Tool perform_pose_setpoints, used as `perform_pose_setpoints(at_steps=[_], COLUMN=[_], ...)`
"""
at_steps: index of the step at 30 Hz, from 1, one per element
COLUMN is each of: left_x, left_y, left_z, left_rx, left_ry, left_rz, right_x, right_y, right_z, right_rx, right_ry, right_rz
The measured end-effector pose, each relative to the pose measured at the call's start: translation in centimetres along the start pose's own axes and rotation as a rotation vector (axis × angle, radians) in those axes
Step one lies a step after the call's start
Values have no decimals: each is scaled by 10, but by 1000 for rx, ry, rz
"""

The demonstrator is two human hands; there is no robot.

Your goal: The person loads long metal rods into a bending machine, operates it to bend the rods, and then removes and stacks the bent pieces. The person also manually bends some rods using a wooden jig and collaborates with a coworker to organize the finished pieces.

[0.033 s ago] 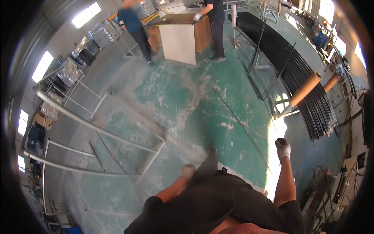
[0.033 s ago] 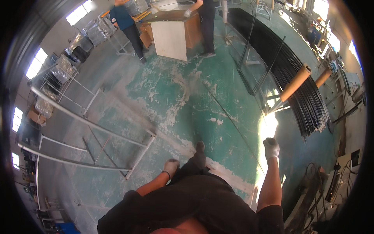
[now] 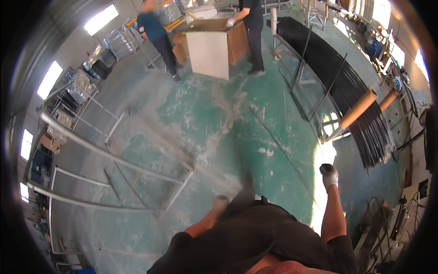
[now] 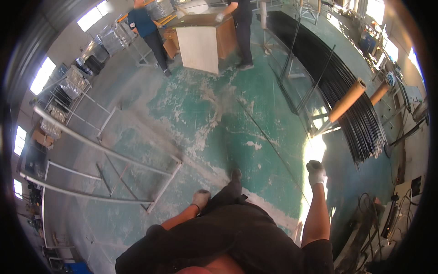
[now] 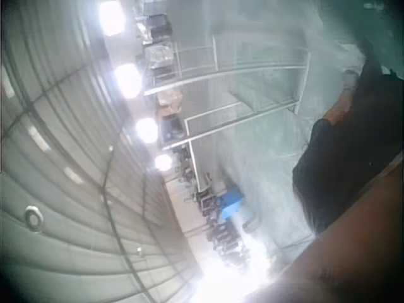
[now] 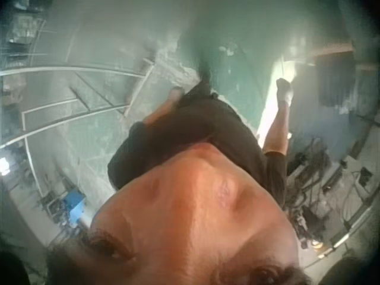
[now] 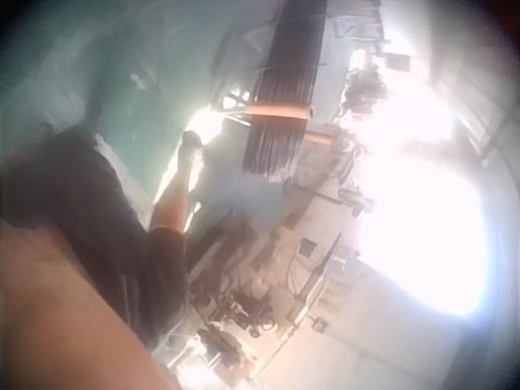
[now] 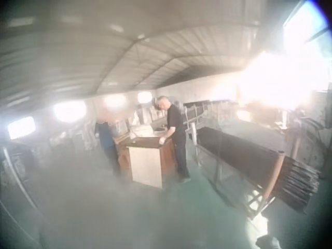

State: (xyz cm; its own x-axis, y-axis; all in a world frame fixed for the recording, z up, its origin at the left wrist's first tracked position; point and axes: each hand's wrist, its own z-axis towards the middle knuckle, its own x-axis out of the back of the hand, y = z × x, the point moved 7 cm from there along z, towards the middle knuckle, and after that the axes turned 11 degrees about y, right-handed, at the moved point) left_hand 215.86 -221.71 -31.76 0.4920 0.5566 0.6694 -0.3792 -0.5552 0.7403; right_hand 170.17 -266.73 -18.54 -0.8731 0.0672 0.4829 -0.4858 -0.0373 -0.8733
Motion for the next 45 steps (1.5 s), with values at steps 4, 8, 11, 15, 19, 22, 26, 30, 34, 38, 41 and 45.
perform_pose_setpoints(at_steps=[4, 8, 11, 15, 19, 22, 26, 30, 34, 38, 41, 45], left_x=[-16, -13, -5, -5, -4, -19, -34, -53, -52, -48, -42, -34], left_y=[56, 59, 71, 153, 224, 215, 169, 143, 188, 139, 137, 142], left_z=[106, 261, 361, 438, 468, 476, 518, 575, 647, 735, 817, 903], left_rx=[584, 442, 380, 423, 520, 760, 632, 797, 726, 633, 694, 637], left_ry=[-122, -65, -25, 14, 46, -88, -134, 24, -99, -74, -44, -84], left_rz=[-233, -267, -321, -534, -512, -369, -176, -479, -322, -344, -502, -513], right_x=[-67, -157, -207, -213, -255, -294, -384, -389, -403, -430, -445, -535], right_y=[40, -41, -96, -140, -179, -173, -260, -350, -380, -410, -395, -314], right_z=[36, 82, 194, 366, 516, 615, 701, 765, 837, 884, 890, 798], right_rx=[-128, -121, -138, -210, -191, -70, -214, -290, -307, -365, -366, 31], right_ry=[-135, -267, -185, -36, -24, 58, -164, -128, -114, -39, 56, -78], right_rz=[-334, -610, -645, -666, -628, -533, -363, -293, -282, -238, -77, -566])
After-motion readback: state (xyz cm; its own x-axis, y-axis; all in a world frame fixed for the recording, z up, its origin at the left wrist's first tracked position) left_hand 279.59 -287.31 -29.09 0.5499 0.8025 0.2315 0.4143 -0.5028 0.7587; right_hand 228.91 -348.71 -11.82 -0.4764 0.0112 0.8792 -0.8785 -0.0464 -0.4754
